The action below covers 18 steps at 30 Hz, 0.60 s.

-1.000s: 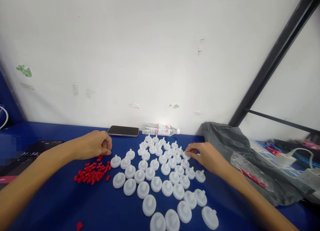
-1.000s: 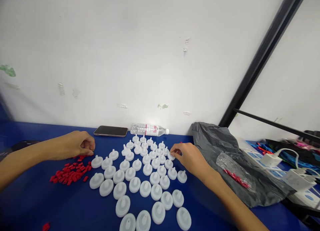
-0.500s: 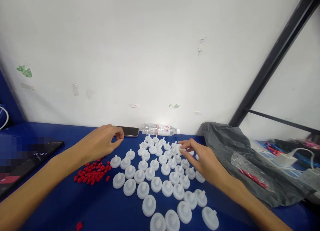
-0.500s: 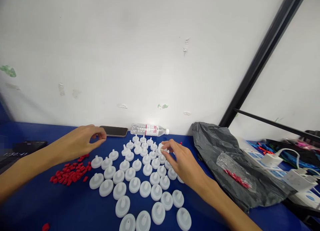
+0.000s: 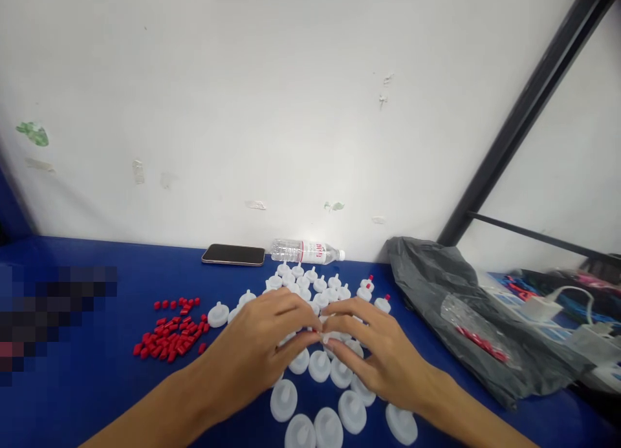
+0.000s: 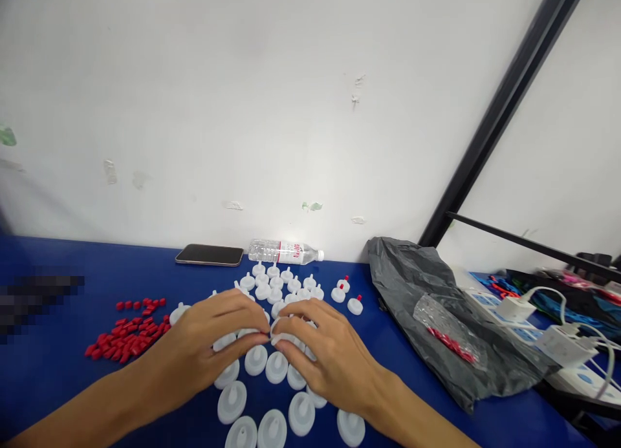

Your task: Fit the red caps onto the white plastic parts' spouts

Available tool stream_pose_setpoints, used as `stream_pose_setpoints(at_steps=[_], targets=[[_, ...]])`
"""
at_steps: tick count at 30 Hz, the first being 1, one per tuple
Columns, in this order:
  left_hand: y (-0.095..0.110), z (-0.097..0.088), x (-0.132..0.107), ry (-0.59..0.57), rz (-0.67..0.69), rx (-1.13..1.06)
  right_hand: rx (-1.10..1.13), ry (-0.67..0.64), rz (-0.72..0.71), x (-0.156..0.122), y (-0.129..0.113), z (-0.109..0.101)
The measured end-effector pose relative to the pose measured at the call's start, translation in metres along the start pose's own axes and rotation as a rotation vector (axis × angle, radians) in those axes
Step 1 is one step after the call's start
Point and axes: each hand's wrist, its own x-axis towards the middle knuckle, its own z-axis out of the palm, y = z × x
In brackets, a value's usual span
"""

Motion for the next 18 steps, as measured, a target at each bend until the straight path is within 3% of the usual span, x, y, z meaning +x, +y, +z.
stream_pose_setpoints(at_steps=[7, 18], targets=[[0.009, 0.003, -0.001, 0.016, 0.031, -0.051, 0.145, -0.006, 0.119, 0.002, -0.004, 0.001], [0.014, 0.007, -0.006, 0.035, 0.161, 0.085, 0.254, 0.048, 0.129, 0.004, -0.010, 0.000]])
